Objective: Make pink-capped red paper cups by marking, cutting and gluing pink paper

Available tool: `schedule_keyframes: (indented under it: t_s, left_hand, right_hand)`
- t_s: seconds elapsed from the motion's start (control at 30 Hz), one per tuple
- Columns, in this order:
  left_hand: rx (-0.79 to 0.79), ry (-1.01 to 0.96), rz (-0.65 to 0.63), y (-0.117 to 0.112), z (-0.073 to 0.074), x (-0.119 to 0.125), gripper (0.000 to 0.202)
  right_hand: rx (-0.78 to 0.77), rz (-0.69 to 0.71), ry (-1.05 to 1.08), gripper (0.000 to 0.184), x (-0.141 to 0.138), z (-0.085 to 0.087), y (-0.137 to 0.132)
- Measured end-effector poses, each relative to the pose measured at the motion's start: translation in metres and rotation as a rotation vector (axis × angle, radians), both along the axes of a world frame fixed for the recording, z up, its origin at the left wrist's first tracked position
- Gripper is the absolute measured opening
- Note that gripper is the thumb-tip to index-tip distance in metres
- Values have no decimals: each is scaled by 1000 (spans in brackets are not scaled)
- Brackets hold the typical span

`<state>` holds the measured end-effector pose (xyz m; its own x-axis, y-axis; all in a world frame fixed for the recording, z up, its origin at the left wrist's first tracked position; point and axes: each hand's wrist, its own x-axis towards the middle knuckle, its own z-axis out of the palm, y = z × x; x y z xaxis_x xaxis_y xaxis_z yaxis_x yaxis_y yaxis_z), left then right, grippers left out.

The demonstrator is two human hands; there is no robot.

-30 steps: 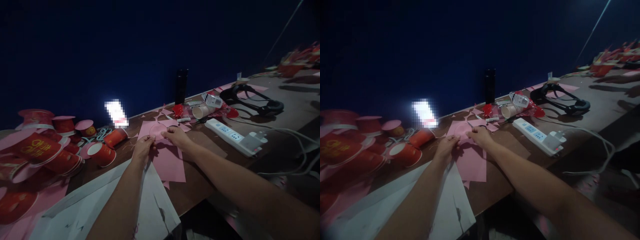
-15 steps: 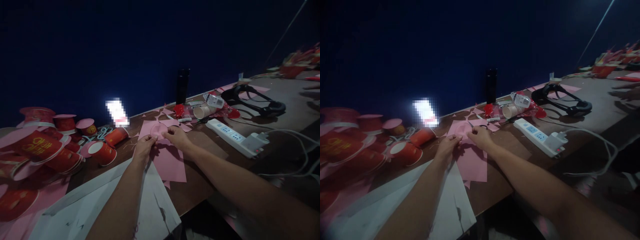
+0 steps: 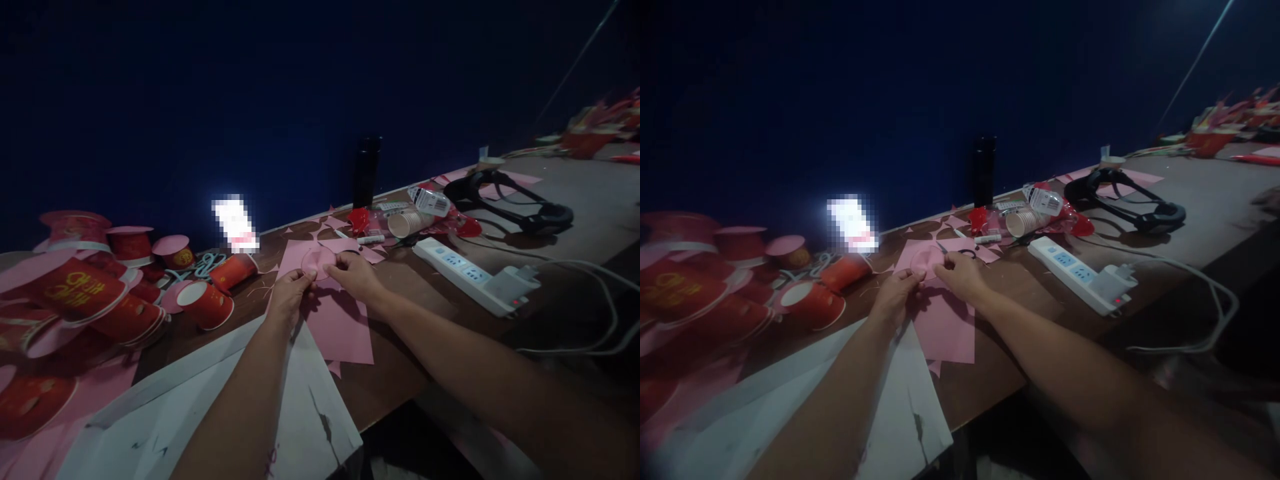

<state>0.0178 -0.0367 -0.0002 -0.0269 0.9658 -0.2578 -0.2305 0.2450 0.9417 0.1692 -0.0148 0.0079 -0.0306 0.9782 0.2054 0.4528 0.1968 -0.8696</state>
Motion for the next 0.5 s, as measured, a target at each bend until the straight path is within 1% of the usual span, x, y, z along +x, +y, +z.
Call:
schedule_keyframes:
  t_s: [0.23,0.37,0.5]
  left_hand:
    - [-8,-9,12,0,1,1,40]
    - [16,9,29,0,0,1,38]
    - [57,83,46,0,-1,1,38]
  right_hand:
    - [38,16,-19,22,0,-1,0]
    - [1,46,3,20,0,-1,-2]
    - [-52,58,-7,22,-1,0,-4]
